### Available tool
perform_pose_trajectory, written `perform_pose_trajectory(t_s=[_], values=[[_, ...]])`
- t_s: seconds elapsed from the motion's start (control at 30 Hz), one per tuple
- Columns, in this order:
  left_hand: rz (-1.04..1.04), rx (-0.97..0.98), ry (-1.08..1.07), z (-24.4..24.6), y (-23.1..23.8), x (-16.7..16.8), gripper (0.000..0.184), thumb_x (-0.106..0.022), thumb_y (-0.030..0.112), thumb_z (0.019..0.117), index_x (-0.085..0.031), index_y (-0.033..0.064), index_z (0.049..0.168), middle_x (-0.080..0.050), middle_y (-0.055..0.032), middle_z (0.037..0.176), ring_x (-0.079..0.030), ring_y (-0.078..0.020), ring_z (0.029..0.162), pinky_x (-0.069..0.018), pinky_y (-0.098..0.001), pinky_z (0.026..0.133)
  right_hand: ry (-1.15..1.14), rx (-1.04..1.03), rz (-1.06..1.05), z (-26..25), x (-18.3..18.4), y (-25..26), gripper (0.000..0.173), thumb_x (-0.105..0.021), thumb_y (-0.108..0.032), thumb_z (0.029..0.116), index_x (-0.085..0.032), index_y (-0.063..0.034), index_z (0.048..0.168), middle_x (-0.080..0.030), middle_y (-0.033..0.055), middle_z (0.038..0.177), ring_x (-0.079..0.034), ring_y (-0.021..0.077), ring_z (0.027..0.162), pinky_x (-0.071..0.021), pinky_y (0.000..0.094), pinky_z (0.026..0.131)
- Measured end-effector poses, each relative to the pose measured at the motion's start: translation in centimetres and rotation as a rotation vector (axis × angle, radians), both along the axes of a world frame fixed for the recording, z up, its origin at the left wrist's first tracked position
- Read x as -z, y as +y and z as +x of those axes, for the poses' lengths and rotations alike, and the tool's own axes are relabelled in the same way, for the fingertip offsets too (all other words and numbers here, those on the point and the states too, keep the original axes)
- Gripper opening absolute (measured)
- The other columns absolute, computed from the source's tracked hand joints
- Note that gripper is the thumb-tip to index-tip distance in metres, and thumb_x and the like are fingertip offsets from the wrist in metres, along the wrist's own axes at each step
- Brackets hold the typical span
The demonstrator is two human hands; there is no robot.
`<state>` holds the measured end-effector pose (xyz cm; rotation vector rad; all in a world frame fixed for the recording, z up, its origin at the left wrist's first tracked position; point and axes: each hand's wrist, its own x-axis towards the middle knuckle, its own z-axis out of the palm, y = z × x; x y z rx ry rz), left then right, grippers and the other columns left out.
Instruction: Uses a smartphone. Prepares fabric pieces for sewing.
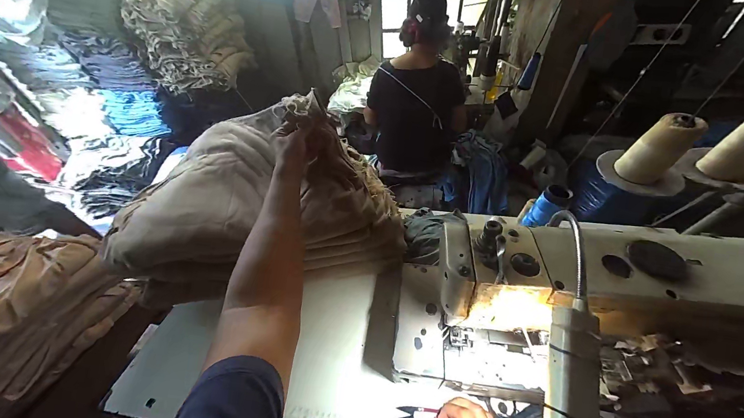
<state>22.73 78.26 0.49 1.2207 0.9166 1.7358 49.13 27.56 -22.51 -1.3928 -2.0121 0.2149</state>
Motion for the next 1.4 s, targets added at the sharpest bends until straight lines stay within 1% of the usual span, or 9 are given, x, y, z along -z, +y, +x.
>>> perform_pose_trajectory(t_s=[0.17,0.5,0.73,0.97,1.07,1.13,1.23,1.33,1.4], values=[[-0.045,-0.133,0.134,1.8,1.5,1.5,0.026,-0.076,0.025,0.0929,-0.073,0.0030,0.106,-0.075,-0.0087,0.095,-0.072,-0.0169,0.084,-0.0599,-0.0409,0.082,0.006,0.029,-0.015,-0.1,0.5,0.0,0.019,-0.060,-0.028,0.1030,-0.075,-0.0157,0.105,-0.070,0.0025,0.113,-0.061,0.0198,0.120,-0.0475,0.0400,0.106],[0.135,-0.105,-0.134,-0.1,-3.3,2.2,0.032,-0.057,0.029,0.1036,-0.060,0.0030,0.122,-0.069,-0.0092,0.102,-0.069,-0.0202,0.089,-0.0599,-0.0426,0.080,0.000,0.042,0.030,0.0,1.0,-0.1,0.021,-0.057,-0.030,0.1042,-0.075,-0.0183,0.104,-0.070,-0.0004,0.112,-0.060,0.0183,0.121,-0.0453,0.0417,0.108],[0.221,-0.088,-0.183,-5.5,-17.9,5.9,0.039,-0.052,0.016,0.0983,-0.046,0.0108,0.136,-0.064,-0.0071,0.118,-0.066,-0.0214,0.102,-0.0577,-0.0454,0.088,0.006,0.020,0.035,0.1,1.0,-0.3,0.023,-0.056,-0.033,0.1046,-0.073,-0.0182,0.104,-0.069,-0.0002,0.114,-0.058,0.0202,0.125,-0.0455,0.0427,0.108],[0.059,-0.126,0.069,-8.6,-36.0,12.9,0.052,-0.085,0.025,0.0735,-0.056,0.0107,0.115,-0.073,0.0036,0.087,-0.070,-0.0102,0.074,-0.0602,-0.0308,0.063,-0.008,0.037,0.071,-0.2,1.3,-0.2,0.023,-0.056,-0.033,0.1035,-0.074,-0.0190,0.103,-0.070,0.0003,0.114,-0.061,0.0208,0.120,-0.0475,0.0440,0.105],[-0.125,-0.053,0.045,-6.2,-42.7,15.7,0.034,-0.083,0.017,0.0739,-0.067,0.0129,0.103,-0.075,0.0015,0.079,-0.071,-0.0099,0.065,-0.0595,-0.0282,0.058,-0.007,0.044,0.089,-0.3,1.3,-0.2,0.022,-0.056,-0.033,0.1035,-0.074,-0.0200,0.104,-0.070,-0.0010,0.113,-0.062,0.0187,0.117,-0.0497,0.0426,0.100],[-0.327,0.014,0.016,-4.7,-46.3,17.6,0.037,-0.080,0.009,0.0747,-0.065,0.0047,0.108,-0.075,-0.0063,0.085,-0.072,-0.0158,0.072,-0.0611,-0.0327,0.062,-0.001,0.043,0.100,-0.4,1.3,-0.1,0.022,-0.056,-0.033,0.1033,-0.074,-0.0201,0.103,-0.070,-0.0014,0.112,-0.062,0.0176,0.116,-0.0498,0.0417,0.100],[-0.519,0.450,0.285,-4.9,-49.1,19.0,0.023,-0.065,0.017,0.0987,-0.068,-0.0035,0.107,-0.077,-0.0170,0.098,-0.076,-0.0231,0.077,-0.0625,-0.0360,0.065,0.016,0.036,0.122,-0.3,1.2,-0.1,0.020,-0.058,-0.031,0.1024,-0.074,-0.0190,0.101,-0.069,-0.0009,0.110,-0.062,0.0173,0.114,-0.0493,0.0413,0.101],[-0.365,1.027,0.791,-7.1,-47.4,16.8,0.028,-0.057,0.026,0.1061,-0.076,0.0108,0.119,-0.078,-0.0038,0.104,-0.076,-0.0154,0.088,-0.0643,-0.0374,0.081,0.015,0.035,0.130,-0.3,1.3,-0.1,0.019,-0.059,-0.030,0.1020,-0.074,-0.0188,0.102,-0.069,-0.0013,0.111,-0.061,0.0167,0.116,-0.0488,0.0402,0.103],[-0.190,0.876,0.796,-7.7,-44.8,13.4,0.024,-0.066,0.025,0.1012,-0.076,0.0131,0.118,-0.078,-0.0027,0.105,-0.076,-0.0164,0.087,-0.0653,-0.0372,0.078,0.006,0.033,0.128,-0.2,1.2,0.0,0.019,-0.058,-0.030,0.1022,-0.074,-0.0190,0.102,-0.069,-0.0014,0.111,-0.061,0.0162,0.116,-0.0484,0.0397,0.103]])
